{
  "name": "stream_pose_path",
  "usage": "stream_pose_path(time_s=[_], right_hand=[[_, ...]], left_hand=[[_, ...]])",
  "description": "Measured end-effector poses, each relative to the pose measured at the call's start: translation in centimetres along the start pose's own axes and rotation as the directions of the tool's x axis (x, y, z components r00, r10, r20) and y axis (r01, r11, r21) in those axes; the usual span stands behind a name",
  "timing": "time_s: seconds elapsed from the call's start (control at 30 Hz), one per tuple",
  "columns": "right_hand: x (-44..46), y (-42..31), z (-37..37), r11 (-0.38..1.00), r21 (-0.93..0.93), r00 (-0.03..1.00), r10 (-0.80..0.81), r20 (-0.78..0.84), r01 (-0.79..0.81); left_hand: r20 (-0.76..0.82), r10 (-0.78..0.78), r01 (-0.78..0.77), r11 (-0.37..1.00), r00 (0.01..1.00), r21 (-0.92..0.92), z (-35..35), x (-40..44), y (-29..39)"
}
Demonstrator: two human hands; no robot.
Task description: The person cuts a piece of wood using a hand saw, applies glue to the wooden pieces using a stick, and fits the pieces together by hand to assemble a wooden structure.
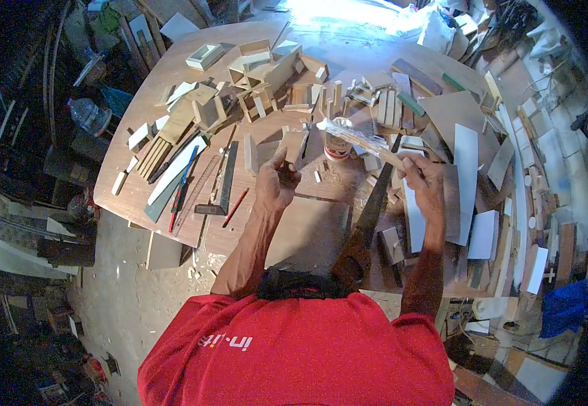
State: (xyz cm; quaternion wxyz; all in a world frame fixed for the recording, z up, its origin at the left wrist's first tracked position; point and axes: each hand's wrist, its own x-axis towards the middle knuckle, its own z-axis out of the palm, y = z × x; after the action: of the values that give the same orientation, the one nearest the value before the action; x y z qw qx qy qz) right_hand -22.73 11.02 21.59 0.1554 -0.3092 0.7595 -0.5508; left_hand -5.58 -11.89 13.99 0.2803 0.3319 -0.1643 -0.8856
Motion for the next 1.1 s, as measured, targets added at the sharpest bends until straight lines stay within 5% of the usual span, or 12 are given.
stream_pose_path(time_s=[0.17,0.33,1.1], right_hand=[[-2.4,-0.6,1.8,0.998,0.035,0.997,-0.049,-0.058,0.051],[-2.8,0.3,3.1,0.965,-0.033,0.962,-0.262,-0.081,0.260],[-3.4,-0.2,4.4,0.959,-0.083,0.958,-0.277,-0.072,0.271]], left_hand=[[0.020,0.016,-0.015,0.999,1.000,-0.028,0.3,0.4,-0.1],[-0.002,0.034,-0.034,0.999,0.999,-0.029,0.5,0.3,0.1],[-0.005,0.067,-0.067,0.998,0.998,-0.005,-0.1,0.7,0.5]])
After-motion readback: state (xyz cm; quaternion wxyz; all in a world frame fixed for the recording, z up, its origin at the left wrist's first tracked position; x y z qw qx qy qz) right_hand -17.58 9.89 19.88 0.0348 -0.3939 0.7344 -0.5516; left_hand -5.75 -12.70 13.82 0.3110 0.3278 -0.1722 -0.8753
